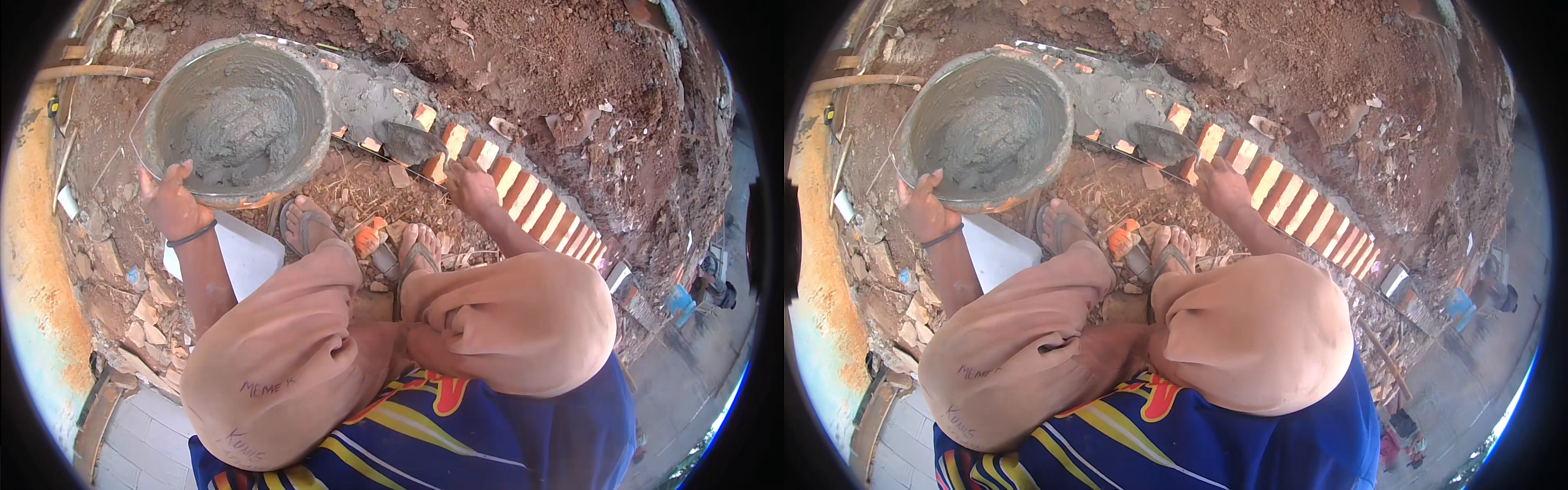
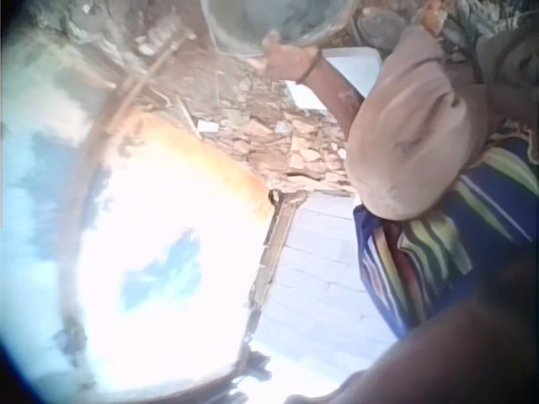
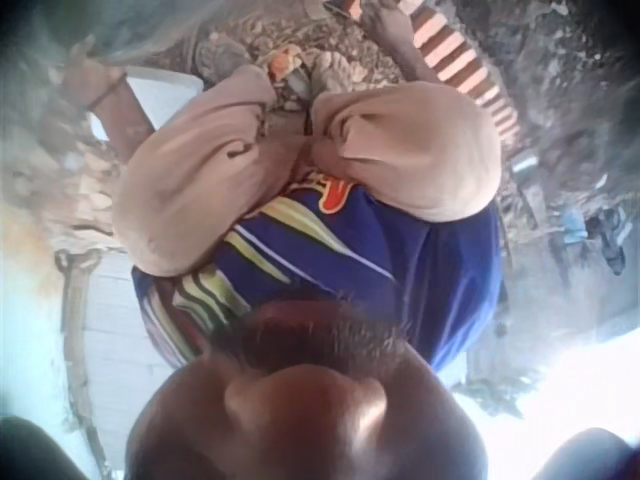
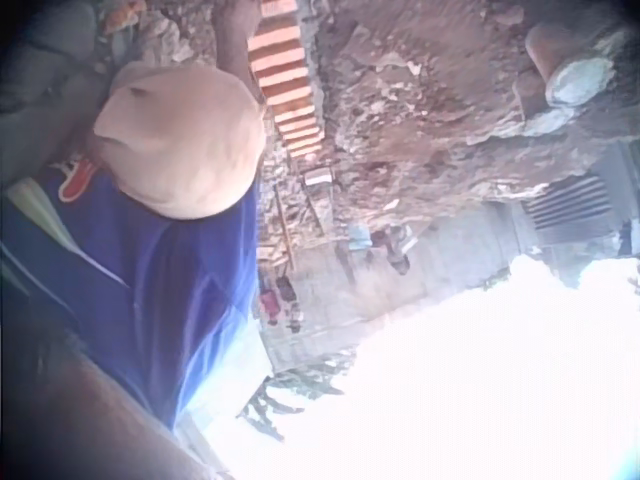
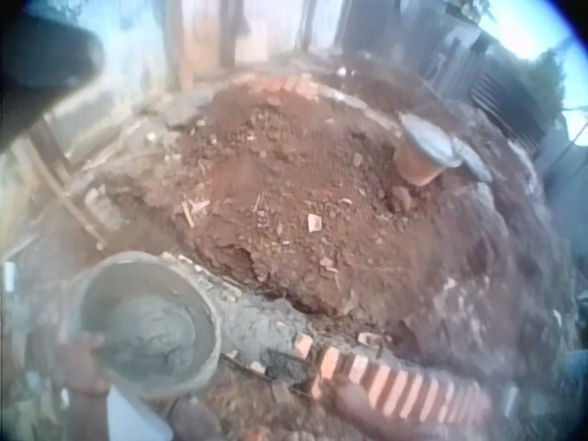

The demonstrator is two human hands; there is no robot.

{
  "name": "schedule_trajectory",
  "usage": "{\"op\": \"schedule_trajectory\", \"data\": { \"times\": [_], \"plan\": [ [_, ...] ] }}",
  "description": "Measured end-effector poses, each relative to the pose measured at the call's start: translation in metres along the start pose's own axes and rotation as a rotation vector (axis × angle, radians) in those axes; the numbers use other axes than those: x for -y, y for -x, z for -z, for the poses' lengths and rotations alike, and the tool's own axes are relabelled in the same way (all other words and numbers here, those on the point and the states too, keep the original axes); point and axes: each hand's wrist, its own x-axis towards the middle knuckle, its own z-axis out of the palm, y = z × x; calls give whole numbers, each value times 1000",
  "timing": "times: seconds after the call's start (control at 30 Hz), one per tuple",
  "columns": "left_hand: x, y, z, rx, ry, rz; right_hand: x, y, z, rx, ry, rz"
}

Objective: The person lays bricks along a line, applying mortar from a bucket with a trowel and positioning each brick by hand.

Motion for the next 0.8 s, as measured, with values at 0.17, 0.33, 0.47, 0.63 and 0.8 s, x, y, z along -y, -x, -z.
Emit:
{"op": "schedule_trajectory", "data": {
  "times": [0.17, 0.33, 0.47, 0.63, 0.8],
  "plan": [
    [-8, 5, -12, 33, -72, -48, -8, 23, -5, -186, -32, -28],
    [-29, 6, -33, 161, -18, -82, -23, 13, -9, -95, 102, -12],
    [-40, 9, -66, 381, -27, -36, 9, 29, 84, -341, -149, -3],
    [-85, 27, -118, 497, -293, 1, 92, 2, 206, -242, 118, 316],
    [-71, 46, -186, 644, -412, -107, 127, -38, 217, -49, 312, 306]
  ]
}}
